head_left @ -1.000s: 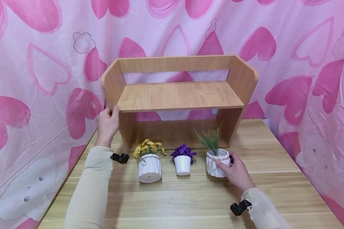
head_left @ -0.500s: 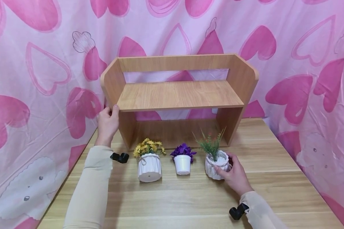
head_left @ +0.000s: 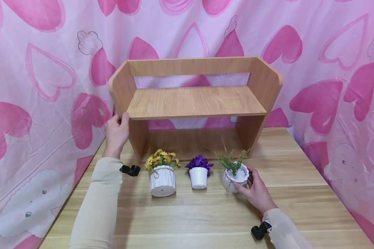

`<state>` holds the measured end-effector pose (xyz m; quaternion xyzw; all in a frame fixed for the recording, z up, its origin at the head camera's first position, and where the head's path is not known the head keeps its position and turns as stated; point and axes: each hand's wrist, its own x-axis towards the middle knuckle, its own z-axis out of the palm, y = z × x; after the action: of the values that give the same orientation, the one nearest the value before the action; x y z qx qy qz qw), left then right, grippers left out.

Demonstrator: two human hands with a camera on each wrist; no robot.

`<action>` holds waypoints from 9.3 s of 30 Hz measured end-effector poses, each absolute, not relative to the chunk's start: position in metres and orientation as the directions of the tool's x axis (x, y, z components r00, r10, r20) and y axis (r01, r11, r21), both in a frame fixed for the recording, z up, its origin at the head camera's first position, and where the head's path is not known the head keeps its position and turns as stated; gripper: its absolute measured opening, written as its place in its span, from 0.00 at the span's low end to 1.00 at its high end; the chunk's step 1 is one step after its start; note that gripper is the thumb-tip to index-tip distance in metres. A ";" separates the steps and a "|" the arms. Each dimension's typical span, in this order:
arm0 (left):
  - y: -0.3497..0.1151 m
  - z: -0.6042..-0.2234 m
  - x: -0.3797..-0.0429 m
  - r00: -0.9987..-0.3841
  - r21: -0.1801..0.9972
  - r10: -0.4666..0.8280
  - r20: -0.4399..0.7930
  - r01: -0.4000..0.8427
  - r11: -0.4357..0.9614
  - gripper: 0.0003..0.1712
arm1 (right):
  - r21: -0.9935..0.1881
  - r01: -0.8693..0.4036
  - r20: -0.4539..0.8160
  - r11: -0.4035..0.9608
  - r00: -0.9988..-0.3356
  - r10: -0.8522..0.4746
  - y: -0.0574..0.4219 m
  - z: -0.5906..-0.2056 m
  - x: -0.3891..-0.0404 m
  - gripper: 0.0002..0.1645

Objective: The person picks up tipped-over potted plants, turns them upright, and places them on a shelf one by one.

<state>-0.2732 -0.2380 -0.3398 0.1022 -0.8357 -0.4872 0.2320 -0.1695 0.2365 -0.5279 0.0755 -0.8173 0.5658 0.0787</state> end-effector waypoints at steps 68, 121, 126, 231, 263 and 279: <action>-0.240 -0.348 -0.277 -0.856 0.899 -0.412 0.313 0.127 0.419 0.32 | -0.915 -0.134 0.159 0.380 -0.987 0.033 0.225 -0.497 -0.162 0.52; -0.242 -0.357 -0.284 -0.826 0.863 -0.412 0.385 0.164 0.478 0.32 | -0.876 -0.298 0.378 0.380 -0.912 0.157 0.212 -0.307 -0.223 0.50; -0.242 -0.357 -0.283 -0.826 0.866 -0.413 0.383 0.166 0.472 0.32 | -0.875 -0.291 0.373 0.386 -0.914 0.159 0.214 -0.298 -0.232 0.50; -0.236 -0.353 -0.277 -0.854 0.899 -0.430 0.294 0.094 0.428 0.35 | -0.822 -0.094 0.013 0.562 -0.989 -0.146 0.177 -0.422 -0.205 0.19; -0.235 -0.354 -0.276 -0.841 0.896 -0.437 0.320 0.119 0.427 0.33 | -0.767 -0.006 -0.061 0.641 -0.995 -0.083 0.123 -0.486 -0.200 0.25; -0.234 -0.355 -0.278 -0.840 0.897 -0.434 0.327 0.130 0.423 0.33 | -0.683 0.067 -0.147 0.727 -0.988 -0.047 0.112 -0.489 -0.208 0.42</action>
<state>-0.2778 -0.2344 -0.3552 0.0950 -0.8002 -0.5286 0.2668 -0.2082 0.1116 -0.4891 -0.0054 -0.9260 0.3694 -0.0774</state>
